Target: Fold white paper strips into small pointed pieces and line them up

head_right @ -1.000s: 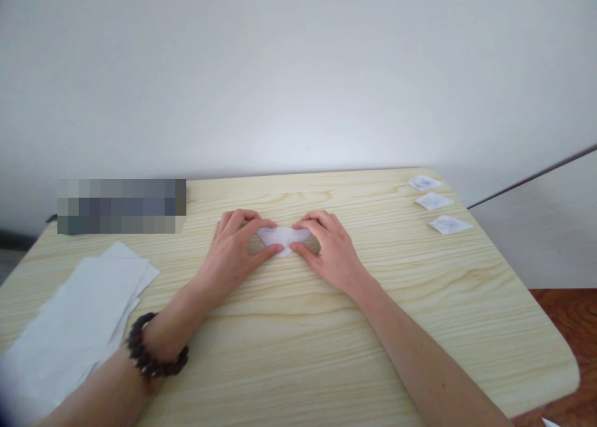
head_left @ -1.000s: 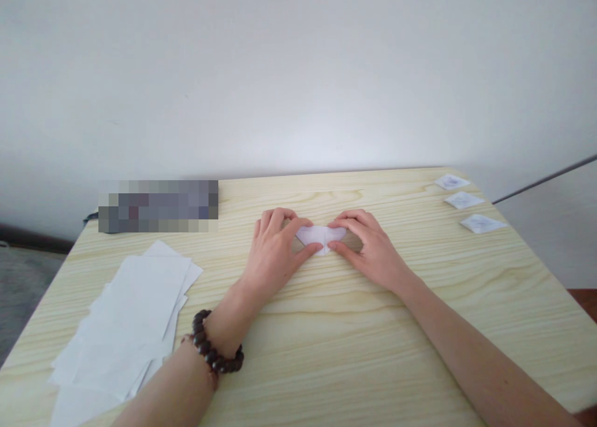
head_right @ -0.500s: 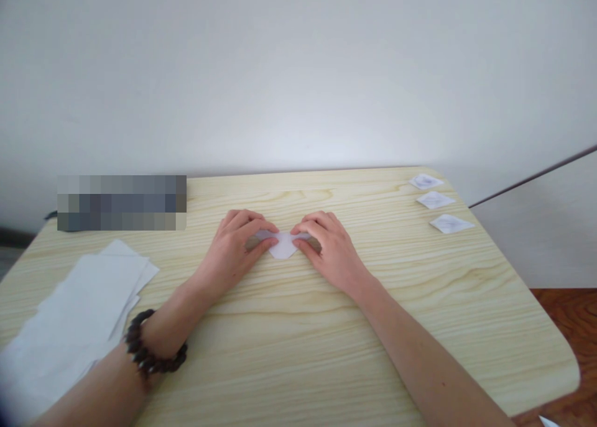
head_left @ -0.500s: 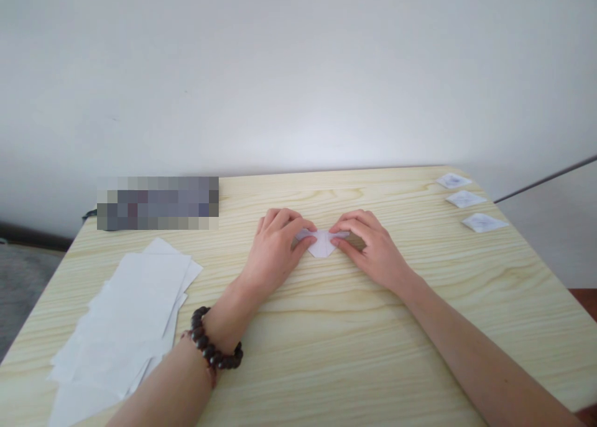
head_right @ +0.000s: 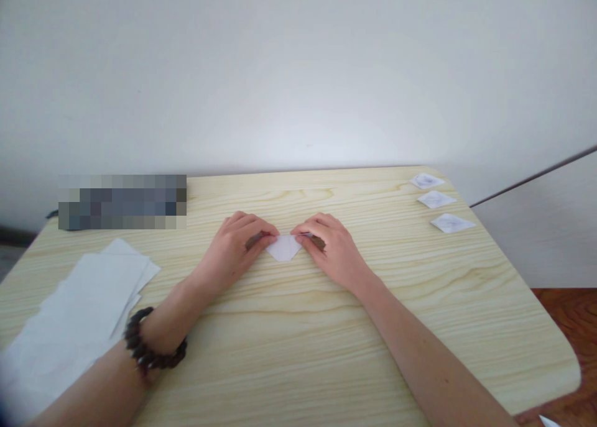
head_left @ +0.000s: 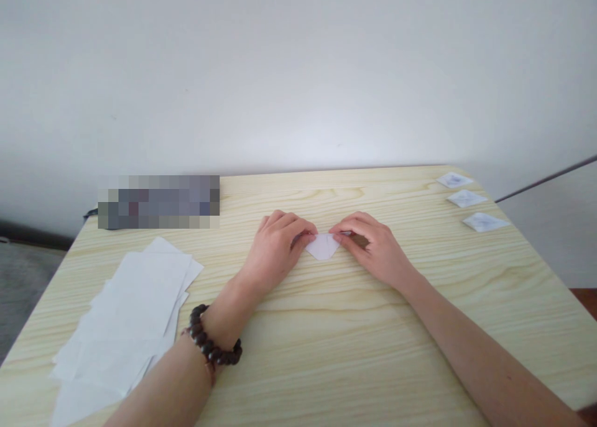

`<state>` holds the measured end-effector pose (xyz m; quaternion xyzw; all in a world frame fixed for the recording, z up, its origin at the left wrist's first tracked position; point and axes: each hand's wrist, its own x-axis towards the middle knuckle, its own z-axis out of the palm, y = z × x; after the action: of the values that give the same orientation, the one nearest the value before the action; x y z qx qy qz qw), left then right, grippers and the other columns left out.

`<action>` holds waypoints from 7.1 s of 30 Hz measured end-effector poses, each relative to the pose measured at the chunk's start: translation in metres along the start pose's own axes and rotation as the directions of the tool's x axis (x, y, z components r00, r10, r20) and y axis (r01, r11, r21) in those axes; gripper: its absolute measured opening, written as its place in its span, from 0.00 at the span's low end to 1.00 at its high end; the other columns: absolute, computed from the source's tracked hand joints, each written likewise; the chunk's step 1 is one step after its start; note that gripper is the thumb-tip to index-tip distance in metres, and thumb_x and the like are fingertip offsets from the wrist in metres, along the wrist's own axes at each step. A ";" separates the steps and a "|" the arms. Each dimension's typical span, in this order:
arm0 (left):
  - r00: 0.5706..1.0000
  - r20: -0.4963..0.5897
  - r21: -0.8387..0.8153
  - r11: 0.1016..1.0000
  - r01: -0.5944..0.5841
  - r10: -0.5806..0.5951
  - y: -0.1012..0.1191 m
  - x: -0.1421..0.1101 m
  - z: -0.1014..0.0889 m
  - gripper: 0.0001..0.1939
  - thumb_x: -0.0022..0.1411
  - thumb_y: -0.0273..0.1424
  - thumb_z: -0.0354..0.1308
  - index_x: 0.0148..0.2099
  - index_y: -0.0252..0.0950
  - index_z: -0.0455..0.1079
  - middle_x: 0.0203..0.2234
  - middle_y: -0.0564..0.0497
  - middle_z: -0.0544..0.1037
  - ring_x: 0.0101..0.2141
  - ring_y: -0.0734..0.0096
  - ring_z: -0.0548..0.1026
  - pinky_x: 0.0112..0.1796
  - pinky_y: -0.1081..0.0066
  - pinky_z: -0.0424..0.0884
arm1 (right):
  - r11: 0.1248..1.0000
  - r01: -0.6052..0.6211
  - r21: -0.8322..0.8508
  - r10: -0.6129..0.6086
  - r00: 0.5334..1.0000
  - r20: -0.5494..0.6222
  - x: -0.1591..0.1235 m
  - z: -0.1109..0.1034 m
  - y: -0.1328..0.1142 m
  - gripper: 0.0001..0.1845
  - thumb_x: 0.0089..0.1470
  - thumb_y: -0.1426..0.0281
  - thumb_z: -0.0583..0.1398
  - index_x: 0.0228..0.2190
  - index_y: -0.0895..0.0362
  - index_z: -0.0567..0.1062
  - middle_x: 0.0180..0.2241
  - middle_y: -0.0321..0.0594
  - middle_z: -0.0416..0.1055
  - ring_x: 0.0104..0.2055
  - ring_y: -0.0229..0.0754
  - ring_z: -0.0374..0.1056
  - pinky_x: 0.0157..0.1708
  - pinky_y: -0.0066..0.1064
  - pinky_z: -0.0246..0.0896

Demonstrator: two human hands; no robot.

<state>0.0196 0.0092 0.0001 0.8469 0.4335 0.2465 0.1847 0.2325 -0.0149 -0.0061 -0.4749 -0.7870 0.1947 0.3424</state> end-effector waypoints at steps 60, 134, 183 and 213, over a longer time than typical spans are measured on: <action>0.992 -0.115 0.127 0.990 0.065 -0.050 0.002 -0.002 0.002 0.10 0.60 0.34 0.63 0.43 0.38 0.72 0.40 0.49 0.76 0.44 0.61 0.70 0.47 0.61 0.67 | 0.975 -0.040 -0.219 0.020 0.996 -0.090 -0.004 0.006 0.000 0.12 0.61 0.70 0.56 0.44 0.53 0.77 0.40 0.44 0.67 0.39 0.44 0.65 0.41 0.41 0.65; 0.979 -0.133 0.491 0.869 -0.070 0.154 0.024 -0.008 0.001 0.10 0.61 0.25 0.57 0.37 0.42 0.78 0.31 0.53 0.79 0.37 0.60 0.73 0.33 0.61 0.63 | 0.816 0.088 -0.571 -0.137 0.990 -0.044 -0.006 -0.003 -0.024 0.08 0.54 0.74 0.61 0.29 0.53 0.81 0.33 0.34 0.78 0.41 0.45 0.64 0.44 0.41 0.49; 0.960 -0.279 -0.451 0.887 -0.104 -0.029 -0.001 0.001 -0.003 0.05 0.63 0.29 0.58 0.37 0.35 0.75 0.38 0.46 0.77 0.36 0.72 0.76 0.33 0.74 0.76 | 0.749 -0.302 0.589 0.250 0.953 0.170 -0.006 -0.008 -0.005 0.17 0.57 0.59 0.60 0.46 0.52 0.67 0.47 0.43 0.71 0.28 0.35 0.71 0.21 0.26 0.63; 0.935 0.294 -0.794 0.494 0.354 -0.197 0.011 0.001 -0.010 0.08 0.57 0.33 0.62 0.36 0.32 0.71 0.25 0.54 0.75 0.24 0.76 0.76 0.27 0.78 0.72 | 0.836 -0.198 0.511 0.195 0.979 0.061 -0.010 -0.001 -0.007 0.03 0.58 0.70 0.59 0.33 0.52 0.74 0.30 0.34 0.72 0.22 0.31 0.68 0.21 0.22 0.66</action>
<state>0.0213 0.0054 0.0143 0.5912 0.3758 0.3196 0.6381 0.2316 -0.0267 -0.0046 -0.4436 -0.6546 0.4335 0.4322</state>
